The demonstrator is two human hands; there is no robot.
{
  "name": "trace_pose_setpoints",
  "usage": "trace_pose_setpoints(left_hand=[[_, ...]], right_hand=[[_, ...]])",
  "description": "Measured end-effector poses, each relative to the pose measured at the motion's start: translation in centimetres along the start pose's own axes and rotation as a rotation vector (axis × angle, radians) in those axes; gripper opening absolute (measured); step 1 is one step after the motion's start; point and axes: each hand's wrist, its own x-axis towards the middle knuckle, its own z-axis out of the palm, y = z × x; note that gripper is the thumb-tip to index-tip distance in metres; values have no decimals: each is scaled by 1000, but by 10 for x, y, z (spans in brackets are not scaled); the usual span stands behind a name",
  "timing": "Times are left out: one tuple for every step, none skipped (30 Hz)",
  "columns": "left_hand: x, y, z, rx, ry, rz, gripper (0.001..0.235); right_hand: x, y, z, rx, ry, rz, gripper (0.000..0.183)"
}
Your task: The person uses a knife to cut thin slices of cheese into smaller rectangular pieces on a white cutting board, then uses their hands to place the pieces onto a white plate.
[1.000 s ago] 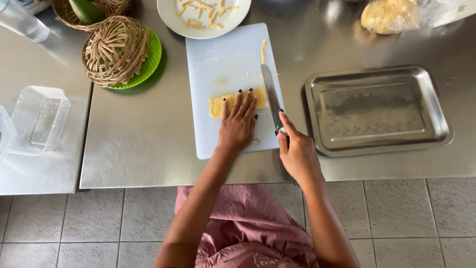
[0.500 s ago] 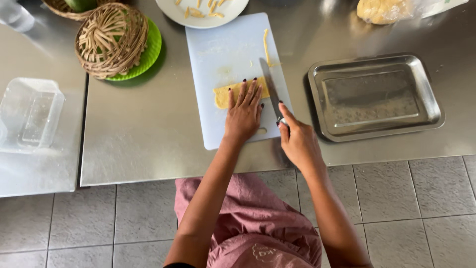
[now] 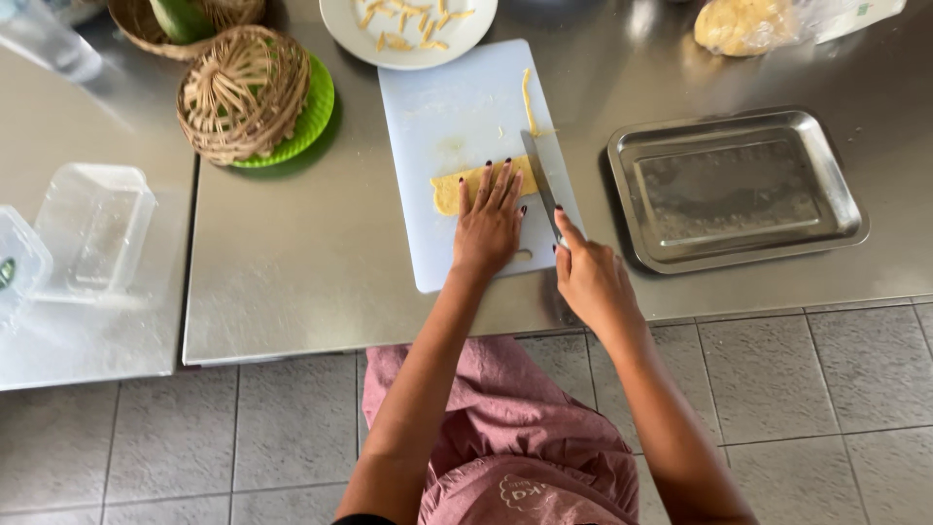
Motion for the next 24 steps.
trace_pose_setpoints(left_hand=[[-1,-1,-2,4,2,10,60],[-2,1,-3,4,0,9,61],[0,1,-3,3,-1,7,61],[1,1,-3,-2,-5,15,61],[1,0,-3,-15,-11,2,61],[0,0,-3,-23,-18,-15,60],[-1,1,-2,-24,-23,-12,60],[-1,1,-3,-32,-13,-11,59],[-2,0,-3,-40,-3,-10,58],[-2,-1,-3,-38,-5,-12,58],[-3,-1,-3,-32,-9,-10,58],[-2,0,-3,-30,-11,-7,59],[0,0,-3,-32,-9,-8,59],[-1,-1,-2,-29,-7,-6,58],[-1,-1,-1,-26,-4,-4,57],[-1,-2,-1,-28,-11,1,57],[-1,-2,-1,-17,-27,-9,59],[0,-1,-1,-4,-37,-17,60],[0,0,-2,-5,-38,-10,60],[0,0,-2,2,-45,-20,60],[0,0,-3,9,-52,-30,60],[0,0,-2,13,-49,-29,60],[1,0,-2,8,-45,-23,60],[0,0,-1,5,-44,-20,61]], right_hand=[[0,0,5,-15,-14,-12,52],[3,2,7,-36,-27,-22,55],[12,3,10,-37,-17,-18,55],[21,3,15,-78,3,-56,54],[30,2,18,-119,23,-94,54],[38,0,21,-117,23,-88,54],[47,-3,22,-123,-6,-52,55],[51,-6,23,-125,-36,-22,55],[48,-6,22,-120,-38,-21,55],[41,-5,20,-130,-11,-53,56],[33,-6,19,-139,15,-85,57],[24,-5,19,-142,15,-85,57],[13,-4,19,-188,15,-86,56],[4,-3,21,-232,12,-82,56],[1,-1,23,-233,8,-77,56],[-1,1,27,-273,4,-91,58],[-4,3,31,-313,-1,-105,61],[-2,3,37,-313,4,-99,61],[1,2,43,-324,-47,-96,60],[5,1,47,-334,-99,-97,60],[9,2,48,-333,-94,-95,60],[14,1,48,-347,-44,-103,62],[18,1,48,-360,7,-112,64],[21,0,45,-356,7,-116,64]])
